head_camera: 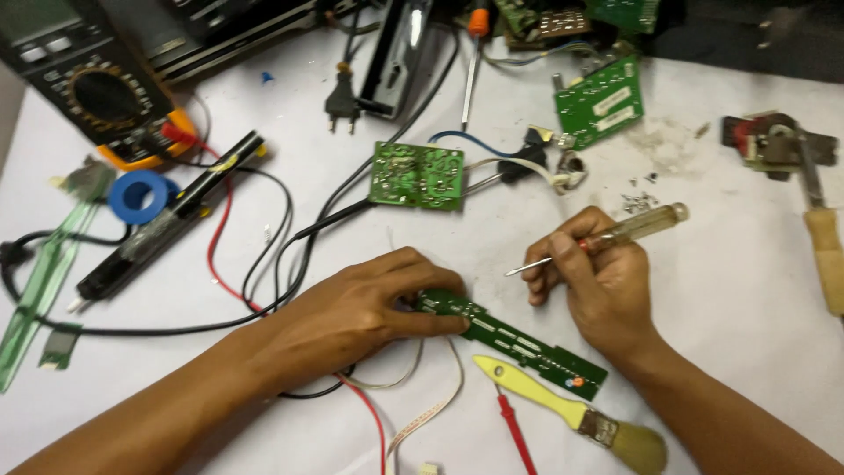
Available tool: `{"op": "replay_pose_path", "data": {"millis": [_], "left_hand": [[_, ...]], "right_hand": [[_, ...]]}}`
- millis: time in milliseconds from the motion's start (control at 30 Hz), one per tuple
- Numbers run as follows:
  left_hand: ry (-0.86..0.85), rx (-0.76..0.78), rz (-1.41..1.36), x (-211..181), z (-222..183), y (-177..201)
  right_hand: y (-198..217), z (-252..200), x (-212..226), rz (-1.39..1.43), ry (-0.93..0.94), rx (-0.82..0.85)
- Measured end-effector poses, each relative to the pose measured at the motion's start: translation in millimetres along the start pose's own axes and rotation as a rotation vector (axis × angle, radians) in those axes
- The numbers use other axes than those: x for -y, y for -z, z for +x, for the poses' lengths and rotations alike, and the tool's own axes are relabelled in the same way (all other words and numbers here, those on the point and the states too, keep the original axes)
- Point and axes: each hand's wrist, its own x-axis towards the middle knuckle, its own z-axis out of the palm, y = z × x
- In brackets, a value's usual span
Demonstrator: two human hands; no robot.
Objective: Repairing electronic circuit boards by soldering and desoldering components and cleaning with a brush.
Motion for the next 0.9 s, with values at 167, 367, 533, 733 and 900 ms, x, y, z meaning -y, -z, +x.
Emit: {"op": "replay_pose_path", "data": {"millis": [167,367,533,733,900], "left_hand": [[0.078,-0.145,-0.078,-5.8,8.7,-4.2],[0.178,-0.273,0.047,-8.4,7.3,-10.7],[0.179,-0.321,0.120,-8.3,-0.6,-14.8],[0.290,-0.361,0.179,-6.9,-3.3,-33.5],[0.292,-0.371,0.133,-3.4,-4.4,-35.6]], "right_hand": [[21.3,0.0,15.6,-0.126,-0.078,0.139],[57.2,-4.3,36.9,-0.999,-0.090,0.270],[72.2,-0.3,52.1,-1.186,0.136,0.184],[65.3,6.2,66.2,-1.659,-0.518,0.276],[50.3,7.9,80.1,-1.811,-0.784,0.384]]}}
